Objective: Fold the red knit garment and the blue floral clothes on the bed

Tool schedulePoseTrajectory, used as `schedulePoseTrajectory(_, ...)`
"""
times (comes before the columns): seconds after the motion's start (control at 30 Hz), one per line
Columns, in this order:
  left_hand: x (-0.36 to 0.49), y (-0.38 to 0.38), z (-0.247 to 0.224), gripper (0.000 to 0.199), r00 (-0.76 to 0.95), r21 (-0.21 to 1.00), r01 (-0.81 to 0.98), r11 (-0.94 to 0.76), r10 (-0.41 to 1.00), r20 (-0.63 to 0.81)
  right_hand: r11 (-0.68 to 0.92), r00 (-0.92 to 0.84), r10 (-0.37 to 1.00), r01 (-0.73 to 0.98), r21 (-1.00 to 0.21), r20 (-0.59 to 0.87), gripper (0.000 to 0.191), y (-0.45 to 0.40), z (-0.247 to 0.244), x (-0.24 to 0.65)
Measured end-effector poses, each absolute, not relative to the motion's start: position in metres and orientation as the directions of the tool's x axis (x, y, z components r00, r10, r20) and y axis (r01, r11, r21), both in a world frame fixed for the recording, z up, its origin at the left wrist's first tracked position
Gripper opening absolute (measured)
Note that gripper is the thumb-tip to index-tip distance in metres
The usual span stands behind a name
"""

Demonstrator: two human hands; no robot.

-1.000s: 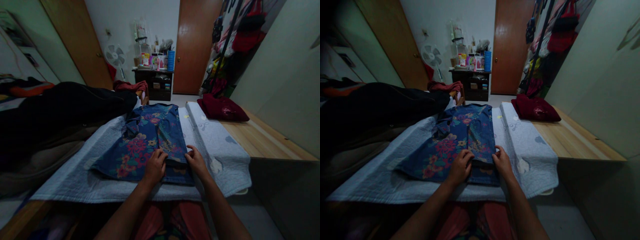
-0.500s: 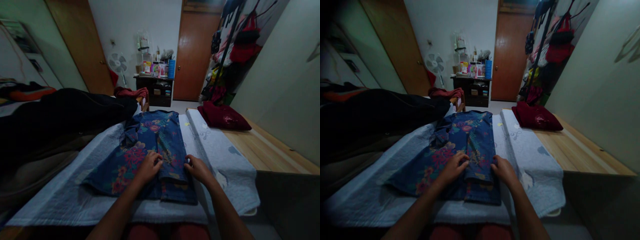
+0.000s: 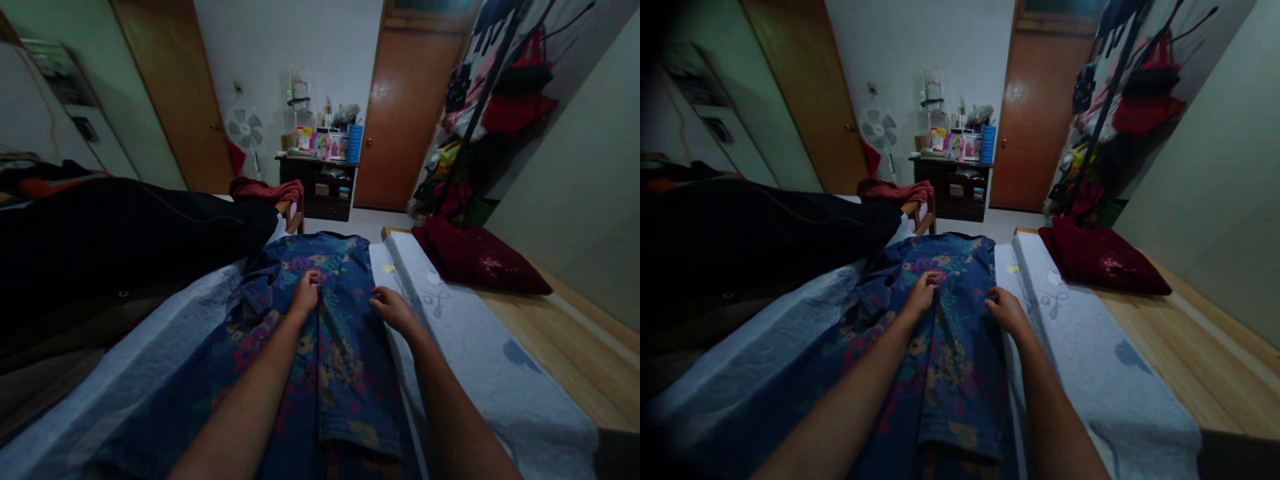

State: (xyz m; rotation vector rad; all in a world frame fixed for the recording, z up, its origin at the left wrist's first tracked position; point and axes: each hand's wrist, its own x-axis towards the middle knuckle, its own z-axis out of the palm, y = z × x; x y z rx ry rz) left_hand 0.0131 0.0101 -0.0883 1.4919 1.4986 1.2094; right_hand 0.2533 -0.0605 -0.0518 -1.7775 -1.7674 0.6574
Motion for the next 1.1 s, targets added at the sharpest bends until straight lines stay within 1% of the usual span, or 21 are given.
schedulePoseTrajectory(0.17, 0.016, 0.021, -0.107, 0.029, -0.140, 0.936, 0.329, -0.127, 0.974, 0.181, 0.051, 0.045, 0.992, 0.717, -0.695, 0.119, 0.025, -0.003, -0.072, 0.264)
schedulePoseTrajectory(0.27, 0.013, 0.018, -0.111, 0.019, -0.108, 0.892, 0.415, -0.181, 0.963, 0.246, 0.055, 0.085, 0.984, 0.700, -0.712, 0.159, 0.021, 0.025, -0.082, 0.269)
schedulePoseTrajectory(0.37, 0.012, 0.018, -0.106, 0.018, -0.072, 0.843, 0.499, -0.199, 0.960, 0.269, 0.043, 0.160, 0.965, 0.680, -0.732, 0.206, 0.020, 0.052, -0.088, 0.271)
schedulePoseTrajectory(0.5, 0.016, 0.020, -0.096, 0.021, -0.020, 0.792, 0.588, -0.164, 0.976, 0.217, 0.036, 0.218, 0.946, 0.663, -0.748, 0.239, 0.025, 0.088, -0.093, 0.273)
schedulePoseTrajectory(0.6, 0.022, 0.020, -0.094, 0.022, 0.025, 0.771, 0.617, -0.158, 0.983, 0.181, 0.046, 0.235, 0.939, 0.641, -0.766, 0.253, 0.038, 0.112, -0.096, 0.273)
schedulePoseTrajectory(0.7, 0.024, 0.023, -0.098, 0.024, 0.012, 0.833, 0.539, -0.128, 0.990, 0.144, 0.111, 0.189, 0.946, 0.573, -0.812, 0.262, 0.056, 0.126, -0.102, 0.270)
schedulePoseTrajectory(0.77, 0.024, 0.028, -0.102, 0.027, -0.045, 0.900, 0.426, -0.093, 0.991, 0.124, 0.175, 0.129, 0.952, 0.511, -0.842, 0.277, 0.061, 0.129, -0.107, 0.267)
schedulePoseTrajectory(0.87, 0.023, 0.034, -0.109, 0.026, -0.099, 0.962, 0.265, -0.060, 0.991, 0.089, 0.236, 0.049, 0.955, 0.470, -0.851, 0.291, 0.053, 0.129, -0.115, 0.265)
schedulePoseTrajectory(0.93, 0.024, 0.035, -0.111, 0.024, -0.061, 0.976, 0.211, -0.053, 0.996, 0.067, 0.244, 0.031, 0.956, 0.470, -0.848, 0.292, 0.049, 0.127, -0.119, 0.265)
schedulePoseTrajectory(1.03, 0.027, 0.033, -0.111, 0.026, -0.012, 0.987, 0.143, -0.073, 0.997, 0.075, 0.228, 0.048, 0.960, 0.442, -0.867, 0.277, 0.050, 0.125, -0.121, 0.268)
schedulePoseTrajectory(1.1, 0.029, 0.031, -0.110, 0.026, -0.027, 0.993, 0.089, -0.073, 0.997, 0.075, 0.213, 0.081, 0.961, 0.390, -0.896, 0.264, 0.052, 0.124, -0.121, 0.271)
